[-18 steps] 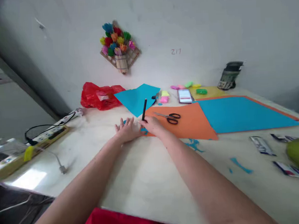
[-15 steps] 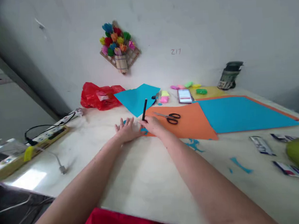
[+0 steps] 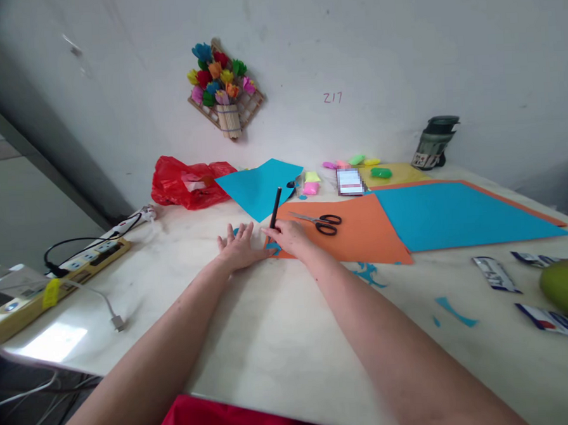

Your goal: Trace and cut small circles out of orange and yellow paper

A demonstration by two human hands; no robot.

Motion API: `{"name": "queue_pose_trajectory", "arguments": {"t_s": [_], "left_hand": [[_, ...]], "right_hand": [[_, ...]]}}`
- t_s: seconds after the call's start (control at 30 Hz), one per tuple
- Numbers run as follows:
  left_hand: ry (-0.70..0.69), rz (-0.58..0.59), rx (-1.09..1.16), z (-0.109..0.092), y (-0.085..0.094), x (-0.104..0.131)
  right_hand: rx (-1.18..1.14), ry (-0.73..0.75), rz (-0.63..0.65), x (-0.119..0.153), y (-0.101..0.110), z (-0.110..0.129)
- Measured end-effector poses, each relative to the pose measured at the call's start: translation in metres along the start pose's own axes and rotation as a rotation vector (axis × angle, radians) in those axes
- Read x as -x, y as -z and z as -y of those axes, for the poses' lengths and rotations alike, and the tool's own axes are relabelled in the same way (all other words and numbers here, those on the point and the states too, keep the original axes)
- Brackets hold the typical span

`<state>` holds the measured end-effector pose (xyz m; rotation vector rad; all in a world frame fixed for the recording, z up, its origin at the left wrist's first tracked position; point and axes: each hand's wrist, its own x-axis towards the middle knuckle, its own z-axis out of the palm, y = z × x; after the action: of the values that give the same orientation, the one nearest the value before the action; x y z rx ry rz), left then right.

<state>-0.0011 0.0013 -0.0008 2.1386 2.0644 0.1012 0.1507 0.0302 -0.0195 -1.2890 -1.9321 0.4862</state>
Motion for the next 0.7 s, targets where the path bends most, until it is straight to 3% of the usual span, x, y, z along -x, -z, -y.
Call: {"name": "queue_pose_trajectory", "arguments": {"t_s": [0.7], "left_hand": [[-0.004, -0.020, -0.011, 0.0037, -0.0060, -0.0059]], "right_hand": [[-0.089, -0.042, -0.006, 0.0003, 0.0013, -0.0009]]}}
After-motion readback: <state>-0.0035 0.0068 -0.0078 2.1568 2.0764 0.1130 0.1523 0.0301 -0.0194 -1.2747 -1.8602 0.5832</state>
